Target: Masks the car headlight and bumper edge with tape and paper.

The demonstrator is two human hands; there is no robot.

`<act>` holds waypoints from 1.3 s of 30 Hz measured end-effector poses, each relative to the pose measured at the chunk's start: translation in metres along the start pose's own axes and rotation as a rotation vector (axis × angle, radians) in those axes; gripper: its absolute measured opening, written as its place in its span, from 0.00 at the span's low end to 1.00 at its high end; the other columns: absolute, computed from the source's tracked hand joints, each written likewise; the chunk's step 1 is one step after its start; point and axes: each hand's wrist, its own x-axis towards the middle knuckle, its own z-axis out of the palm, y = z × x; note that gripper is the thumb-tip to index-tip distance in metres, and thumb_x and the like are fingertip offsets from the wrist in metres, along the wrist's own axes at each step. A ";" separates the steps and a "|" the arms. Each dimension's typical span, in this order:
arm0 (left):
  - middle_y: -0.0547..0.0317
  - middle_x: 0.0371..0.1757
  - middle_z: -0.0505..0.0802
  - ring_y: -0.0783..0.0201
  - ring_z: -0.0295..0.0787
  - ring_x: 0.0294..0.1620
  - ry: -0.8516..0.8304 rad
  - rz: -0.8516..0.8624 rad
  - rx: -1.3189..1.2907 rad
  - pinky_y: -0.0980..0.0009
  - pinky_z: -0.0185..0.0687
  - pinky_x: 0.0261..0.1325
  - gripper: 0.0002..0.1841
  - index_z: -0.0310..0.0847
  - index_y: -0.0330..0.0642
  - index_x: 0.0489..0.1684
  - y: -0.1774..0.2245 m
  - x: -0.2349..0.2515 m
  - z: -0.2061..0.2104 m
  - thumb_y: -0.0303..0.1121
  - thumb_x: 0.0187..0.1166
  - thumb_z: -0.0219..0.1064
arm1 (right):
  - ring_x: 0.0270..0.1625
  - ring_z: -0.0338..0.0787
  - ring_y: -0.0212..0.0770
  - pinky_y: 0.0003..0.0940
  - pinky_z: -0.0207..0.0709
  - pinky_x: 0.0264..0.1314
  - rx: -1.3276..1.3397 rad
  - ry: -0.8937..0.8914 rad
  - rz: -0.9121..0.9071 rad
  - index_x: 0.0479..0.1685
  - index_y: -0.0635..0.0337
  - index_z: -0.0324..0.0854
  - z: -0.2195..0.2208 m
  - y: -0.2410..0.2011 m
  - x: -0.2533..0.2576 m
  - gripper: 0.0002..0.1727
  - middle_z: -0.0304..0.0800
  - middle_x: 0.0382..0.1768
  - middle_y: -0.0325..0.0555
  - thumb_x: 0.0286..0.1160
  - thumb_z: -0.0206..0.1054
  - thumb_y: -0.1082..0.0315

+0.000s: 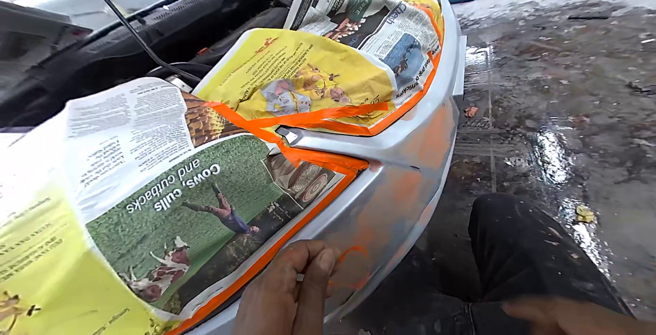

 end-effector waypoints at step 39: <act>0.57 0.51 0.90 0.72 0.90 0.39 0.021 0.002 0.077 0.77 0.89 0.36 0.12 0.93 0.47 0.57 -0.004 0.008 0.028 0.35 0.80 0.70 | 0.37 0.90 0.31 0.35 0.86 0.38 0.044 0.340 0.028 0.42 0.46 0.88 0.059 -0.009 0.157 0.11 0.89 0.37 0.32 0.74 0.64 0.55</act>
